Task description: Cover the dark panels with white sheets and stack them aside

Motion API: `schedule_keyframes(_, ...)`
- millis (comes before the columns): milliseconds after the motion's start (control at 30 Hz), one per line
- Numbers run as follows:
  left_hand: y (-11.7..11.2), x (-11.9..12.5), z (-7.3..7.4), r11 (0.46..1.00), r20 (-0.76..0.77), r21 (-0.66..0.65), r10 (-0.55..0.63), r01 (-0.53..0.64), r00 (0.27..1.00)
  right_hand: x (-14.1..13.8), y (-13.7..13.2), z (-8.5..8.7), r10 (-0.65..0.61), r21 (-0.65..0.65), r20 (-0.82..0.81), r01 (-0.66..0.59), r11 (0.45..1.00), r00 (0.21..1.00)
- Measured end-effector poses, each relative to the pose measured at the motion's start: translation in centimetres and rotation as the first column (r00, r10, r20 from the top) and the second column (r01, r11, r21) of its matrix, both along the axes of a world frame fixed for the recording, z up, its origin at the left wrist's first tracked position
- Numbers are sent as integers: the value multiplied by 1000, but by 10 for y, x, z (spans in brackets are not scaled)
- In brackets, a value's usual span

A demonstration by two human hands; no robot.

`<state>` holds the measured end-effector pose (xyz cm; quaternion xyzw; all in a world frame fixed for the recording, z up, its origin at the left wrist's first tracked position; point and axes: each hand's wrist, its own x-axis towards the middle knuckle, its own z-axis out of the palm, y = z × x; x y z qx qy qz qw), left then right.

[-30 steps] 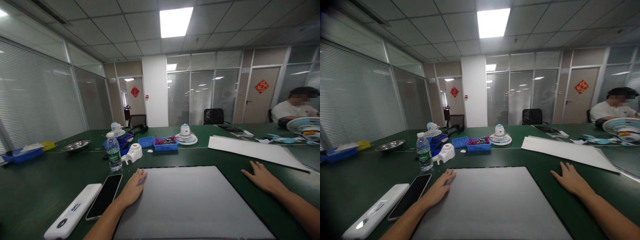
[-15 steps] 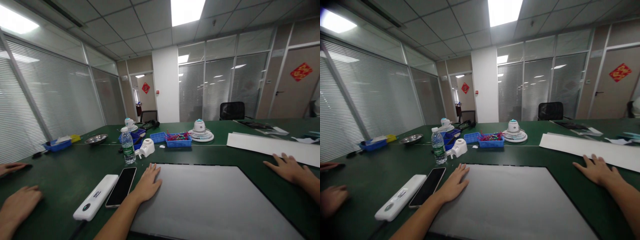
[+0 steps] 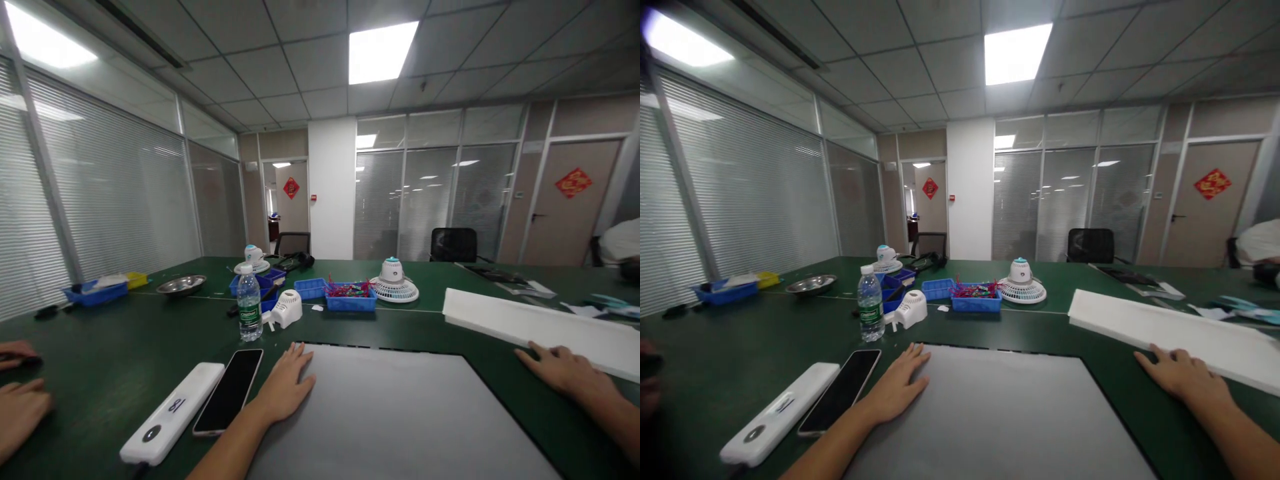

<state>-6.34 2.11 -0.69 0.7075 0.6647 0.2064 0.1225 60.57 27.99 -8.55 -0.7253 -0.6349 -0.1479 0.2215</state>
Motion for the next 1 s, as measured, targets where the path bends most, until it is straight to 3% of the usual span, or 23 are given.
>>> schedule_keyframes(133, -2, 0, 1, 1000, 4, 18, -4, 4, 1000, -17, -35, 9, -104, -155, 3, 103, 983, 995)
schedule_keyframes(400, 0, 4, 3, 999, -47, 30, -9, 10, 999, -47, -119, 19, -109, -146, 127, 127, 981, 986)
schedule_keyframes(500, 1, 3, -2, 999, -72, 43, -12, 15, 997, -49, -131, 26, -136, -140, 114, 152, 978, 984)
schedule_keyframes(733, 5, 2, -8, 999, -79, 46, -9, 13, 997, -60, -140, 46, 27, -206, 126, 0, 978, 992)
schedule_keyframes(833, 7, 4, -7, 999, -77, 52, -10, 14, 997, -67, -145, 55, 42, -201, 145, -12, 979, 989)
schedule_keyframes(933, 8, 6, -7, 999, -76, 41, -2, 5, 997, -83, -156, 70, 66, -153, 173, -39, 987, 983)
schedule_keyframes(1000, 8, 7, -7, 999, -64, 30, 11, -9, 998, -107, -169, 83, 177, -86, 205, -163, 983, 963)
